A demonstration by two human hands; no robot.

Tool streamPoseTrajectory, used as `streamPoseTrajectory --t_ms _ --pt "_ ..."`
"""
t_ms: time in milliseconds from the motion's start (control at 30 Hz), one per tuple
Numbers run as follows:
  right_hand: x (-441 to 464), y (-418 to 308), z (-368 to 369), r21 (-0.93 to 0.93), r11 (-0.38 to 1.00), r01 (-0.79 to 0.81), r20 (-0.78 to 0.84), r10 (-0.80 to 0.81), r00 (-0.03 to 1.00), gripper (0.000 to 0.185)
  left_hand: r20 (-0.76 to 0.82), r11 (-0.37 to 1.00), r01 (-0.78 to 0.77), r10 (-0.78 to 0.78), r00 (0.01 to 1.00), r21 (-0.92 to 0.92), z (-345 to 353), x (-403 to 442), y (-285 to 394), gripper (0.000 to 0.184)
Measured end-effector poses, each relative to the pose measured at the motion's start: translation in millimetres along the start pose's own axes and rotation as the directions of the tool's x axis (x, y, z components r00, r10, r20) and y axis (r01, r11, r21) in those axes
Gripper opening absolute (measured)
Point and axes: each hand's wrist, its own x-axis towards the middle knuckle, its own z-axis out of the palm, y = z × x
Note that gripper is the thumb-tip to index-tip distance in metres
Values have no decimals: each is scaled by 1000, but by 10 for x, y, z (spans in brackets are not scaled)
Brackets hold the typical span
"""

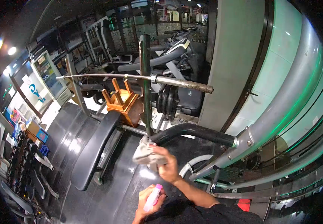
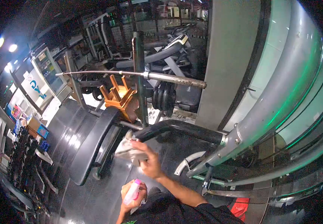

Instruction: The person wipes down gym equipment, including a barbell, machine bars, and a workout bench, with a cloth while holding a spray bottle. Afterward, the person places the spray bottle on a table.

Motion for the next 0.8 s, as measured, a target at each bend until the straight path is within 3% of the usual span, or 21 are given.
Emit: streamPoseTrajectory --t_ms 33,67,100,133,167,200,233,267,333,367,433,533,667,800 --pt "-5 -44 -119 106 993 -50 -12 52 999 41 5 999 -25 25 1000 -25 2 12 -31 15" --pt "-15 -92 -194 254 966 -46 -113 77 991 31 8 997 -50 50 999 -50 3 26 -49 15" --pt "-27 -141 -317 289 957 -6 -202 67 977 30 44 999 -15 17 999 -31 0 49 -44 14" --pt "-5 -239 -484 141 986 89 -289 -45 956 34 52 999 -16 17 998 -35 14 76 -49 14" --pt "55 -397 -652 -89 985 150 -364 -173 915 26 57 999 11 -9 998 -39 38 97 -52 13" --pt "85 -368 -840 -219 947 234 -444 -310 841 34 63 998 37 -35 997 -44 59 108 -59 12" --pt "110 -544 -1007 -469 874 130 -467 -370 804 49 71 998 37 -34 997 -50 74 114 -77 12" --pt "218 -682 -1174 -691 715 107 -396 -498 772 50 76 997 48 -44 996 -55 89 124 -99 12" --pt "390 -853 -1344 -904 418 -89 -309 -497 811 46 84 996 56 -51 995 -63 106 150 -113 11" --pt "397 -817 -1418 -905 416 -91 -310 -498 809 46 95 996 57 -50 994 -71 106 172 -109 11" --pt "411 -707 -1509 -931 203 -304 -344 -203 917 37 106 995 59 -50 993 -75 101 183 -117 11" --pt "477 -728 -1519 -923 156 -351 -363 -61 930 31 90 988 115 -106 990 -100 94 164 -144 12" --pt "653 -650 -1345 -960 112 -256 -262 -43 964 25 85 993 87 -80 993 -74 30 139 -152 13" --pt "908 -470 -925 -943 326 -60 -78 -44 996 21 84 993 106 -101 991 -53 12 82 -149 16"
